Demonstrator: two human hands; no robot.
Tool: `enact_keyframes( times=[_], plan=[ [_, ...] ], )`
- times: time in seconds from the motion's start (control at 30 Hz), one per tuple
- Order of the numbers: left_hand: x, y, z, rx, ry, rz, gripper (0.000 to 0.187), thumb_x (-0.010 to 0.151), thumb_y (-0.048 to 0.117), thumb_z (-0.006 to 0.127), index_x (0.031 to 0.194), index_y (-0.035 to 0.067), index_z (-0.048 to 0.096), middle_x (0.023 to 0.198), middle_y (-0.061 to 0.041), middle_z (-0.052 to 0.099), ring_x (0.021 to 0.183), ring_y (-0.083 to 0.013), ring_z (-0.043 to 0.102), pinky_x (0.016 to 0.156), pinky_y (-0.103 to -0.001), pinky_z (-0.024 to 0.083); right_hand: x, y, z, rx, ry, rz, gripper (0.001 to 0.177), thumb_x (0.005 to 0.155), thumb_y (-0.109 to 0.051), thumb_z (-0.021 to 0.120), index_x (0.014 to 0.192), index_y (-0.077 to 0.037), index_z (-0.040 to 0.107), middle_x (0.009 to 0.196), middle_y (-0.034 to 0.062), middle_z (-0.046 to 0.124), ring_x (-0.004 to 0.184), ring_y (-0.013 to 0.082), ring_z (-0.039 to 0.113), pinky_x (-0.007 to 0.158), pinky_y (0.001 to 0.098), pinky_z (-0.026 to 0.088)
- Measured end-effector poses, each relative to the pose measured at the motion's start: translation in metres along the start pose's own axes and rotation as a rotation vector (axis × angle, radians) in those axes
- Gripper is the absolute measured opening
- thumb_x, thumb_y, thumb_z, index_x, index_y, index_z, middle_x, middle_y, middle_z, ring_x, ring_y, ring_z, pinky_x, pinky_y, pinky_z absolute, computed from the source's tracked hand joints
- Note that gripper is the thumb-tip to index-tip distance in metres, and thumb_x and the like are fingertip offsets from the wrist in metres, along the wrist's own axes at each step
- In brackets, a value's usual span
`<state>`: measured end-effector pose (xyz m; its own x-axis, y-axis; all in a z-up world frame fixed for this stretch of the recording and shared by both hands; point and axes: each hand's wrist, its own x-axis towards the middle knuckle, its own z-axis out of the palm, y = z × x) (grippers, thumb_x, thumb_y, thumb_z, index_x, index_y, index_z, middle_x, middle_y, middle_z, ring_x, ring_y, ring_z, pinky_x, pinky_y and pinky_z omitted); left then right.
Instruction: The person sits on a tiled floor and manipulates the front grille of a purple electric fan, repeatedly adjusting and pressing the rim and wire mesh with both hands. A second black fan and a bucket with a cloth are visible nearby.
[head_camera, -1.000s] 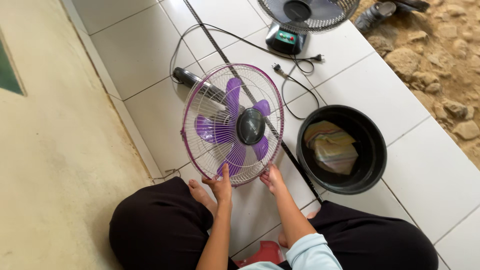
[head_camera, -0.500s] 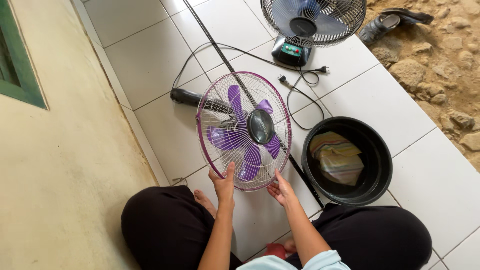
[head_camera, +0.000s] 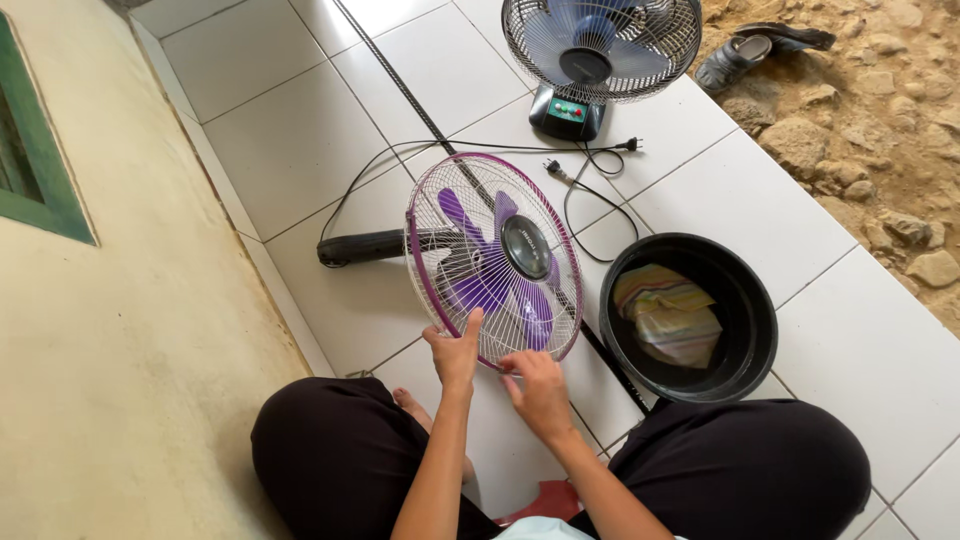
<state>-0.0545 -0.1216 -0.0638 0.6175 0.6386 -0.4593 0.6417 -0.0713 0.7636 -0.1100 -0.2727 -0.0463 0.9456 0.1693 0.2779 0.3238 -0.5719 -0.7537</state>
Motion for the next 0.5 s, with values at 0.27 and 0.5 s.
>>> enact_keyframes(
  times=[0.27,0.5],
  plan=[
    [-0.003,0.003,-0.004,0.149,-0.014,0.047,0.102,0.074,0.072,0.073,0.136,-0.002,0.037,0.121,-0.027,0.065,0.113,-0.0405,0.066,0.099,-0.045,0.049,0.009,-0.023,-0.010,0.042,0.067,0.003,0.014,0.076,-0.006,0.081,0.086,-0.007,0.071,0.085,0.0052,0.072,0.081,0.0260,0.068,0.071,0.0367,0.054],
    [-0.012,-0.008,-0.020,0.029,-0.060,0.288,0.093,0.082,0.059,0.075,0.143,0.000,0.037,0.128,-0.021,0.058,0.105,-0.0308,0.067,0.089,-0.041,0.056,0.018,-0.045,-0.027,0.277,0.014,0.116,0.009,0.078,-0.005,0.080,0.086,-0.007,0.076,0.083,0.0038,0.074,0.073,0.0175,0.074,0.066,0.0278,0.061]
  ],
)
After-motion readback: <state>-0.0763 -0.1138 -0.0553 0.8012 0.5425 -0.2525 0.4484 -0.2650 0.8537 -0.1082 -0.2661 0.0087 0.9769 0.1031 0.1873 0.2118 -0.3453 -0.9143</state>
